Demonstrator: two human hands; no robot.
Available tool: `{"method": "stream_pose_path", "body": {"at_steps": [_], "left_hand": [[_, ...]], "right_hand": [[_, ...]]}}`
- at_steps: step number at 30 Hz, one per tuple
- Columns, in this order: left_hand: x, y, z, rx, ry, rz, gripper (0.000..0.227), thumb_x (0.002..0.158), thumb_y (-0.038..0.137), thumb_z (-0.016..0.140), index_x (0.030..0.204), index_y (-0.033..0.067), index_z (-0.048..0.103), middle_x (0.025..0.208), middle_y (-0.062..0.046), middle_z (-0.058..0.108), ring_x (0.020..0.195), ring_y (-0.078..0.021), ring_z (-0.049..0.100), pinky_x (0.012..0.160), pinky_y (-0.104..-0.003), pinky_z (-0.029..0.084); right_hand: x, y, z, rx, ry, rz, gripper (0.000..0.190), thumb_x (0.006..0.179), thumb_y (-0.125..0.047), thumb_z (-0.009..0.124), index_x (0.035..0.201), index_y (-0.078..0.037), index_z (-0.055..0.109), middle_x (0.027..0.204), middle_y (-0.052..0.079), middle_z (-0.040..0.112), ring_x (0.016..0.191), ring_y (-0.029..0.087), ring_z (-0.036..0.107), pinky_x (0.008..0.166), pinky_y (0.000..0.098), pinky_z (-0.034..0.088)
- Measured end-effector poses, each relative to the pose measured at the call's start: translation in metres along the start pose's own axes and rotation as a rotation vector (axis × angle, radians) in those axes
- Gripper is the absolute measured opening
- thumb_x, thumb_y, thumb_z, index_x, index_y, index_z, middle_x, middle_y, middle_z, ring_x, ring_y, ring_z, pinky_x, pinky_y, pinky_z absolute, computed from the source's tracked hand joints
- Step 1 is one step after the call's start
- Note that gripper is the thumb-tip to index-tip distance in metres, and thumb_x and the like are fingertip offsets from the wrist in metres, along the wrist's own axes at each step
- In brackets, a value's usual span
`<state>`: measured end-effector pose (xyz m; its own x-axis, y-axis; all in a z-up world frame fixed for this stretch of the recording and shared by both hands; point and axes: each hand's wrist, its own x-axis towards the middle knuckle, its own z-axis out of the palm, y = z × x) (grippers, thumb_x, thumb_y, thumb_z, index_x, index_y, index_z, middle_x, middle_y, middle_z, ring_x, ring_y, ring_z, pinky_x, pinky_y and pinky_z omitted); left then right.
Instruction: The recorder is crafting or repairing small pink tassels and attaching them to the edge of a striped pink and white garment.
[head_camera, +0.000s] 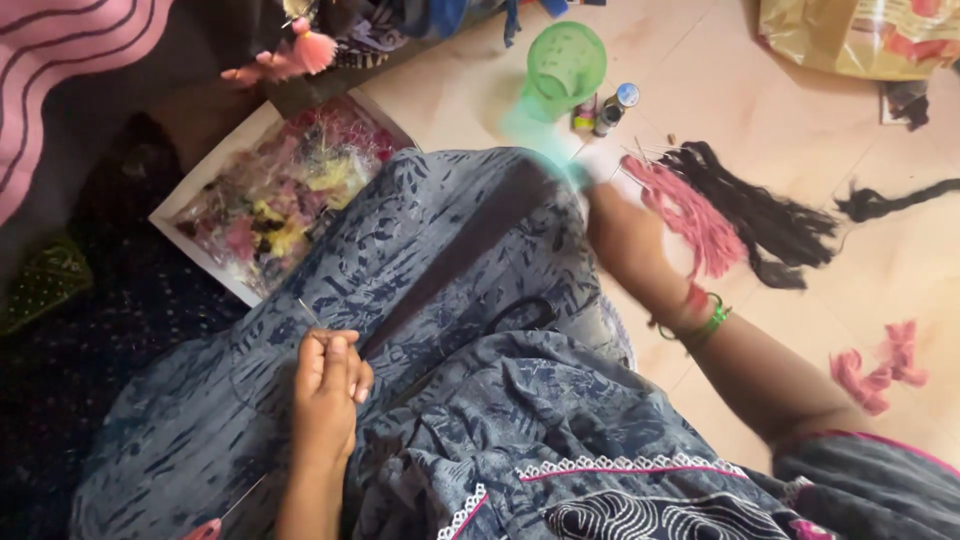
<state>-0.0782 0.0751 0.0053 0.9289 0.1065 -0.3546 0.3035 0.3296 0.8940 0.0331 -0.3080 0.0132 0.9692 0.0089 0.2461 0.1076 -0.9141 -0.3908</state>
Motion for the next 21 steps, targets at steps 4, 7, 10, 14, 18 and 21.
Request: {"method": "stream_pose_path", "body": {"at_steps": [4,7,10,14,18,21], "left_hand": [[0.001,-0.003,-0.006,-0.025,-0.01,0.018,0.016,0.11,0.015,0.045,0.104,0.0032,0.053,0.066,0.002,0.037,0.055,-0.0072,0.034,0.049,-0.026,0.035],[-0.001,0.001,0.003,-0.019,0.002,0.018,0.015,0.109,0.015,0.045,0.103,0.0035,0.053,0.065,0.002,0.036,0.054,-0.0076,0.034,0.048,-0.026,0.035],[-0.005,-0.001,-0.001,-0.006,0.005,0.001,0.015,0.109,0.015,0.044,0.102,0.0041,0.053,0.065,0.002,0.036,0.053,-0.0076,0.033,0.047,-0.026,0.035],[0.001,-0.003,-0.006,-0.028,0.001,0.026,0.016,0.11,0.014,0.044,0.102,0.0043,0.053,0.066,0.002,0.035,0.054,-0.007,0.032,0.048,-0.026,0.035],[-0.004,0.001,-0.003,-0.028,0.003,0.016,0.016,0.109,0.014,0.044,0.102,0.0042,0.053,0.066,0.002,0.036,0.054,-0.0075,0.033,0.047,-0.026,0.034],[-0.001,-0.004,-0.006,-0.05,-0.011,0.026,0.015,0.11,0.014,0.044,0.103,0.0036,0.053,0.067,0.002,0.037,0.055,-0.0076,0.034,0.048,-0.026,0.035]], "right_hand": [[0.004,0.019,0.008,-0.209,-0.107,-0.179,0.045,0.093,-0.012,0.059,0.138,-0.011,0.059,0.085,0.013,0.069,0.064,0.032,0.067,0.053,0.0464,0.052],[0.005,0.014,0.012,-0.199,-0.058,-0.006,0.037,0.1,-0.016,0.06,0.137,-0.013,0.059,0.088,0.012,0.069,0.061,0.034,0.065,0.05,0.0477,0.049],[-0.013,-0.002,0.009,-0.235,-0.029,-0.224,0.046,0.095,-0.013,0.058,0.141,-0.01,0.055,0.088,0.013,0.066,0.062,0.032,0.066,0.053,0.0469,0.05],[0.0,0.027,0.008,-0.188,-0.049,-0.17,0.045,0.096,-0.016,0.059,0.14,-0.014,0.057,0.086,0.012,0.065,0.066,0.033,0.066,0.055,0.0471,0.05],[-0.008,0.006,0.004,-0.196,-0.047,-0.153,0.047,0.096,-0.009,0.059,0.143,-0.012,0.057,0.086,0.012,0.067,0.065,0.033,0.067,0.054,0.0459,0.051],[0.012,0.017,-0.011,-0.092,-0.146,-0.056,0.051,0.092,-0.008,0.059,0.143,-0.008,0.055,0.087,0.013,0.068,0.064,0.029,0.068,0.054,0.0423,0.053]]}}
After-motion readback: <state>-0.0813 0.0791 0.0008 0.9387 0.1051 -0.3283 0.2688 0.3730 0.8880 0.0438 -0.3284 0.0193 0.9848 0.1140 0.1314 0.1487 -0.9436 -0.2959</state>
